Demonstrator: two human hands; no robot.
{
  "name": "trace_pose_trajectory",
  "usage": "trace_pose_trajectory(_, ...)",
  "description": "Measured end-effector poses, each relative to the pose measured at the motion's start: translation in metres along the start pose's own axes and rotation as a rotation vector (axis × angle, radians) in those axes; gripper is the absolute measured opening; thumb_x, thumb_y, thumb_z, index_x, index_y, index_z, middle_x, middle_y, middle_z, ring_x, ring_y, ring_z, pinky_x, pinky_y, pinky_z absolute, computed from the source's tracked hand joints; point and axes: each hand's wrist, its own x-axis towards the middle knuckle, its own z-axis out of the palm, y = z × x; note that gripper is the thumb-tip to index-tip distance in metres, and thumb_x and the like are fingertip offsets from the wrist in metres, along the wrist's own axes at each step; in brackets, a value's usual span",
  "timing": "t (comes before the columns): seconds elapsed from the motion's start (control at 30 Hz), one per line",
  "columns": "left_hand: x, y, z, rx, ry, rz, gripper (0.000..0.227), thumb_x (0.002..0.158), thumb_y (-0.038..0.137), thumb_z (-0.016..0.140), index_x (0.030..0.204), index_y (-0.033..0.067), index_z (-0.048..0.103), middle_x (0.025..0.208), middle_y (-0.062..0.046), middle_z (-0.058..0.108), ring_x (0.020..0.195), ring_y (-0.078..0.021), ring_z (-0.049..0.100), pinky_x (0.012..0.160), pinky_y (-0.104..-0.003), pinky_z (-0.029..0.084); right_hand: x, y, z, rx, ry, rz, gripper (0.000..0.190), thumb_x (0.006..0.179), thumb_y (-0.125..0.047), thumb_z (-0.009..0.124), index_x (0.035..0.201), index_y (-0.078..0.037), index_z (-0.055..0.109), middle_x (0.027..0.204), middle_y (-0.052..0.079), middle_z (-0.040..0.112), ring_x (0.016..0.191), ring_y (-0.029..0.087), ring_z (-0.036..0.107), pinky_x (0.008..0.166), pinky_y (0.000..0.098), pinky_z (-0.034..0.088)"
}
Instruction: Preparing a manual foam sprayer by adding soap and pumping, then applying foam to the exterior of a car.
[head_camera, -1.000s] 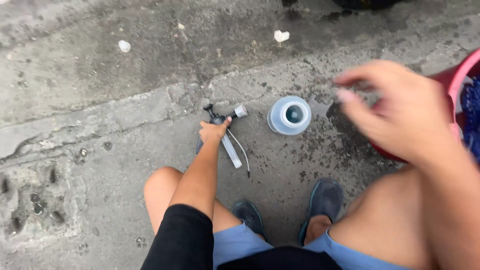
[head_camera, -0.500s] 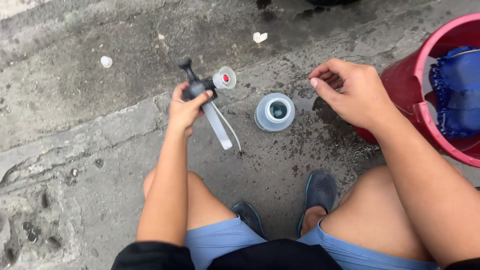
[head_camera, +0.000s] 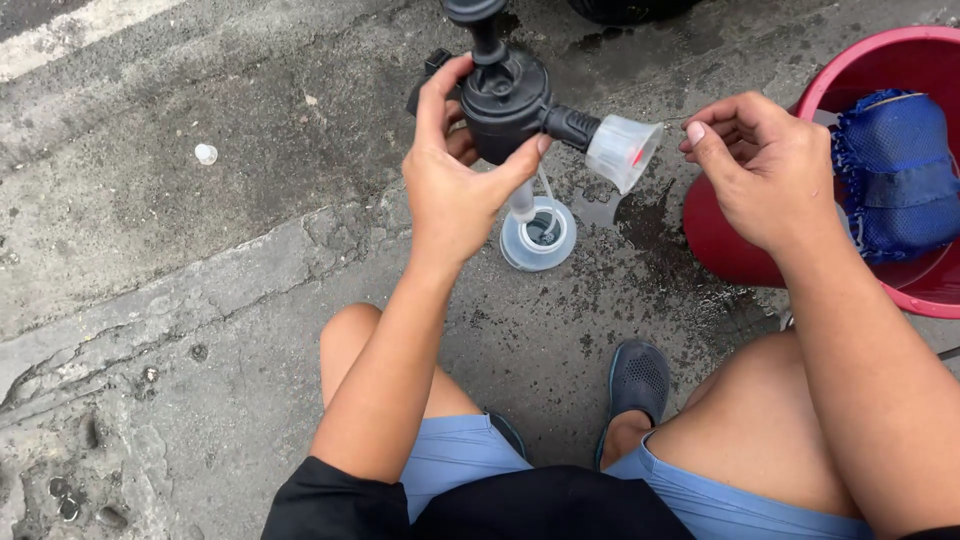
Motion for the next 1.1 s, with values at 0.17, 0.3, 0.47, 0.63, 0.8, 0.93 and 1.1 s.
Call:
trace_pose_trajectory(0.17, -0.005, -0.012, 0.019, 0.006, -0.028, 0.039, 0.072, 0.074, 0.025, 0.088, 0.136, 0.0231, 0.052, 0.117, -0.007, 0.067, 0.097, -0.0124, 0.074, 0.092, -0.024, 0.062, -0.002, 0.006, -0.005, -0.003, 0.022, -0.013, 0.003, 0.114, 0.000, 0.065, 0.114, 0.003, 0.067, 0.097, 0.013, 0.074, 0.088, 0.016, 0.072, 0.080, 0.0253, 0.057)
trace_pose_trajectory(0.3, -0.009, -0.026, 0.026, -0.023, -0.062, 0.042, 0.071, 0.075, 0.022, 0.088, 0.137, 0.0222, 0.053, 0.120, -0.008, 0.070, 0.105, -0.0128, 0.072, 0.098, -0.025, 0.060, -0.003, 0.007, -0.006, -0.011, 0.021, -0.024, 0.003, 0.114, -0.001, 0.065, 0.113, 0.002, 0.067, 0.096, 0.013, 0.074, 0.087, 0.016, 0.072, 0.079, 0.0253, 0.057)
trace_pose_trajectory(0.47, -0.018, -0.061, 0.032, -0.031, -0.165, 0.098, 0.073, 0.077, 0.021, 0.088, 0.140, 0.0178, 0.051, 0.137, -0.010, 0.064, 0.121, -0.0202, 0.067, 0.103, -0.030, 0.058, -0.003, 0.004, -0.002, -0.052, 0.001, -0.082, 0.006, 0.112, -0.002, 0.067, 0.114, 0.003, 0.068, 0.098, 0.013, 0.073, 0.085, 0.017, 0.071, 0.077, 0.0263, 0.057)
trace_pose_trajectory(0.63, -0.030, -0.109, 0.036, -0.005, -0.252, 0.111, 0.076, 0.076, 0.020, 0.089, 0.142, 0.0200, 0.052, 0.138, -0.013, 0.060, 0.123, -0.0245, 0.064, 0.107, -0.035, 0.056, 0.006, -0.031, 0.006, 0.018, -0.152, -0.218, 0.034, 0.106, -0.008, 0.064, 0.132, 0.011, 0.053, 0.117, 0.025, 0.067, 0.108, 0.031, 0.068, 0.095, 0.0389, 0.058)
trace_pose_trajectory(0.8, -0.048, -0.150, 0.031, 0.086, -0.407, 0.212, 0.070, 0.084, 0.017, 0.083, 0.145, 0.0234, 0.050, 0.142, -0.008, 0.060, 0.134, -0.0287, 0.058, 0.115, -0.040, 0.043, 0.025, -0.055, 0.028, -0.258, -0.563, -0.464, 0.066, 0.092, -0.028, 0.071, 0.149, -0.005, 0.046, 0.151, 0.021, 0.046, 0.139, 0.037, 0.048, 0.109, 0.0480, 0.044)
trace_pose_trajectory(0.93, -0.057, -0.182, 0.030, 0.194, -0.368, 0.053, 0.081, 0.076, 0.025, 0.089, 0.146, 0.0375, 0.049, 0.140, -0.005, 0.060, 0.136, -0.0320, 0.056, 0.113, -0.049, 0.049, 0.032, -0.073, 0.052, -0.386, -0.819, -0.431, 0.036, 0.088, -0.004, 0.071, 0.121, 0.008, 0.068, 0.123, 0.031, 0.067, 0.116, 0.047, 0.067, 0.103, 0.0543, 0.054)
trace_pose_trajectory(1.1, -0.062, -0.194, 0.025, 0.248, -0.431, 0.052, 0.099, 0.079, 0.024, 0.086, 0.159, 0.0331, 0.029, 0.147, -0.021, 0.055, 0.137, -0.0448, 0.053, 0.117, -0.058, 0.044, 0.034, -0.040, 0.088, -0.679, -0.930, -0.563, 0.045, 0.087, -0.010, 0.072, 0.130, -0.013, 0.058, 0.132, 0.011, 0.058, 0.124, 0.038, 0.062, 0.091, 0.0500, 0.061)
